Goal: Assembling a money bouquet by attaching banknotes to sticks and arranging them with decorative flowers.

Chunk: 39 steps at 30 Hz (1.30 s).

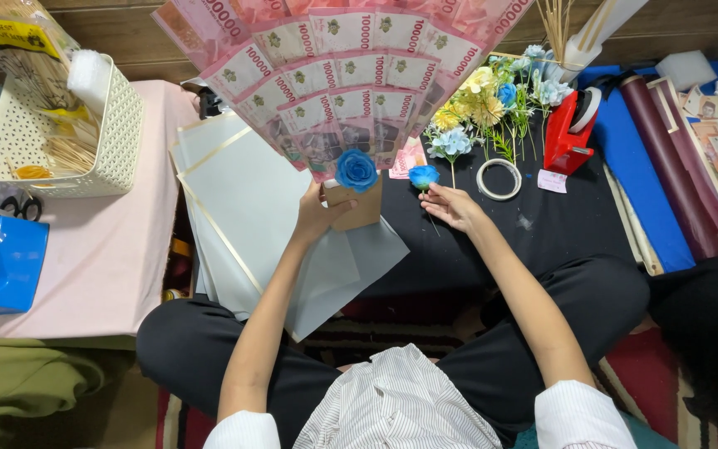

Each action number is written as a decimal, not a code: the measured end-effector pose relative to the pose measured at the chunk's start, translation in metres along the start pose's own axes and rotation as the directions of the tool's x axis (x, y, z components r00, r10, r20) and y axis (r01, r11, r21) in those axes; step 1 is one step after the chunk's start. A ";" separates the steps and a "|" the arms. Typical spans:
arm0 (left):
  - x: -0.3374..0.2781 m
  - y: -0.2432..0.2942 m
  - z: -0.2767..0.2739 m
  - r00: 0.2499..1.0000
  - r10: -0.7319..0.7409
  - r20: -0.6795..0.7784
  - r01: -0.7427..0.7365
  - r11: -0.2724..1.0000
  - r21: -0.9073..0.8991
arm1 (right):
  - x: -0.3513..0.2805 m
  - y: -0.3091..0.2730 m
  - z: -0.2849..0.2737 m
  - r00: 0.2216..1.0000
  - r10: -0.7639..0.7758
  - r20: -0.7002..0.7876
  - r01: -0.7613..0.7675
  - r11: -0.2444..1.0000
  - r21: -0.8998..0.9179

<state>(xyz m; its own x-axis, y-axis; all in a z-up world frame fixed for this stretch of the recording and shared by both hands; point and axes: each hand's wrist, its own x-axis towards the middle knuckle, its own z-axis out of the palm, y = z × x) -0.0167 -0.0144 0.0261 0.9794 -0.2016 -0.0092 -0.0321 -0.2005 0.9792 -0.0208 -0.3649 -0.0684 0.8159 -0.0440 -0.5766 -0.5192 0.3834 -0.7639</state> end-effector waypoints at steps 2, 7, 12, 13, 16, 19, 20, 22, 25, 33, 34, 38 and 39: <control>0.001 -0.002 0.000 1.000 -0.003 0.000 0.003 1.000 0.000 | -0.001 -0.001 0.001 1.000 0.012 -0.005 -0.012 0.999 0.038; 0.003 -0.008 0.000 1.000 -0.006 -0.001 0.006 1.000 -0.005 | 0.003 -0.005 0.001 0.999 0.046 0.003 -0.046 0.994 0.101; 0.000 0.000 0.001 1.000 -0.013 -0.005 0.013 1.000 0.005 | -0.012 -0.023 0.000 0.989 0.024 0.146 -0.059 0.968 0.243; 0.000 0.001 0.001 1.000 -0.013 -0.005 0.013 1.000 0.005 | -0.019 -0.028 0.004 0.989 0.024 0.146 -0.059 0.968 0.243; -0.001 0.004 0.001 1.000 -0.010 -0.006 0.010 1.000 0.007 | -0.036 -0.042 0.014 0.980 -0.066 0.186 0.004 0.949 0.315; -0.003 0.008 0.001 1.000 -0.015 -0.008 0.015 1.000 0.006 | -0.045 -0.050 0.019 0.955 -0.164 0.246 0.064 0.927 0.369; -0.002 0.008 0.001 1.000 -0.025 0.004 0.025 1.000 0.002 | -0.047 -0.051 0.020 0.958 -0.200 0.205 0.129 0.939 0.318; -0.001 0.006 0.000 0.999 -0.036 0.016 0.036 0.999 -0.001 | -0.052 -0.053 0.024 0.957 -0.239 0.167 0.190 0.946 0.264; 0.001 -0.001 0.000 0.999 -0.040 0.012 0.040 0.999 0.005 | -0.057 -0.056 0.029 0.945 -0.292 0.148 0.271 0.951 0.147; 0.006 -0.016 0.004 1.000 -0.019 -0.016 0.020 1.000 0.021 | -0.094 -0.074 0.050 0.826 -0.554 0.107 0.560 0.782 -0.274; 0.004 -0.012 0.004 1.000 -0.021 -0.018 0.022 1.000 0.020 | -0.097 -0.075 0.054 0.827 -0.552 0.109 0.558 0.783 -0.274; 0.001 0.002 0.003 0.999 -0.032 -0.013 0.032 0.999 0.013 | -0.126 -0.087 0.084 0.776 -0.610 0.162 0.620 0.688 -0.378; 0.000 0.004 0.003 0.999 -0.033 -0.011 0.033 0.999 0.013 | -0.138 -0.090 0.095 0.784 -0.592 0.188 0.618 0.717 -0.321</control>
<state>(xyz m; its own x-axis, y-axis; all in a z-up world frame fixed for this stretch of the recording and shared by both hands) -0.0174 -0.0178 0.0293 0.9820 -0.1847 -0.0393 -0.0022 -0.2195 0.9756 -0.0624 -0.3061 0.1074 0.9947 -0.0876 0.0544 0.0503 -0.0482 -0.9976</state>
